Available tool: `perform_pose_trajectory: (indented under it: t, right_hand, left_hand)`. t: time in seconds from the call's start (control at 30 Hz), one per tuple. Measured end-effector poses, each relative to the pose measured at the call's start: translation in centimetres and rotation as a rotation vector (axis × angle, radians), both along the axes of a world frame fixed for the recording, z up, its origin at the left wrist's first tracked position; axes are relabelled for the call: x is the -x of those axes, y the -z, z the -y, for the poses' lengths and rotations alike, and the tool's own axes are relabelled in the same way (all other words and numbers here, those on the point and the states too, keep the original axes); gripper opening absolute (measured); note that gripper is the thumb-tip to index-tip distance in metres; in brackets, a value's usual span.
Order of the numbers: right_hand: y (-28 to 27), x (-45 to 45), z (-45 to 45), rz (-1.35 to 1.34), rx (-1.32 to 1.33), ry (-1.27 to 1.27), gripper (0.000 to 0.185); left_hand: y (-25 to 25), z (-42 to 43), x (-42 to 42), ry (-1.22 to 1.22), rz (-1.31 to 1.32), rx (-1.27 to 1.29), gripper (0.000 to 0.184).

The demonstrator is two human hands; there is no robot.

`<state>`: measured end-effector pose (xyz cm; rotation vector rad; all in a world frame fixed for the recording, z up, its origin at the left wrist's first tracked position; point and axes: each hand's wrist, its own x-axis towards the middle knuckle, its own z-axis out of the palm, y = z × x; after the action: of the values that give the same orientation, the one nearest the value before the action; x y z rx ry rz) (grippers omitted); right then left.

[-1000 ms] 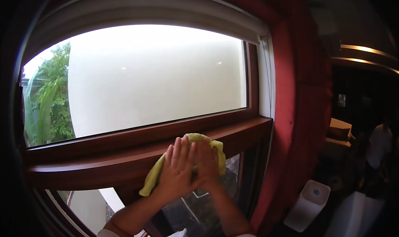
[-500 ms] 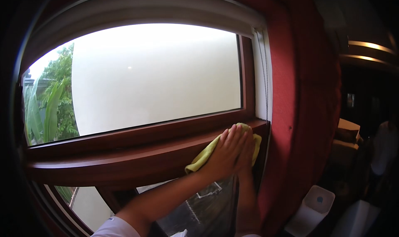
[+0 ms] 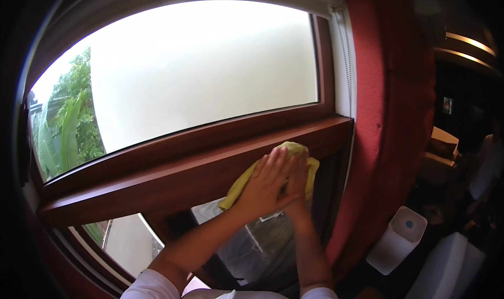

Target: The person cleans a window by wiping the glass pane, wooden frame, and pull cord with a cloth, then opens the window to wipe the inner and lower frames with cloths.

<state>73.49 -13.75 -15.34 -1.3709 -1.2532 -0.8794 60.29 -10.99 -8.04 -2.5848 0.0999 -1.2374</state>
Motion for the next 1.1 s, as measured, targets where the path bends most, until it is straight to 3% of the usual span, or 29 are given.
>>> perform_pose_trajectory:
  t: [0.27, 0.47, 0.73, 0.97, 1.1]
  right_hand:
    - [1.4, 17.5, -3.7, 0.017, 0.025, -0.134, 0.091]
    - [2.1, 26.9, -5.0, -0.020, 0.056, -0.190, 0.089]
    - [2.8, 31.3, -5.0, -0.021, 0.063, -0.130, 0.074]
    - [10.0, 32.5, -5.0, -0.030, 0.166, -0.075, 0.066]
    - [9.9, 32.5, -5.3, -0.068, 0.128, -0.090, 0.066]
  left_hand:
    - [1.5, -2.6, 17.3, -0.254, 0.030, -0.062, 0.080]
    - [2.9, -4.3, 25.6, -0.312, 0.076, -0.049, 0.077]
    - [5.0, -5.6, 29.1, -0.268, 0.076, -0.006, 0.079]
    - [13.1, -7.8, 30.5, -0.150, -0.067, 0.085, 0.092]
    - [12.1, -7.6, 30.0, -0.213, -0.076, 0.107, 0.087]
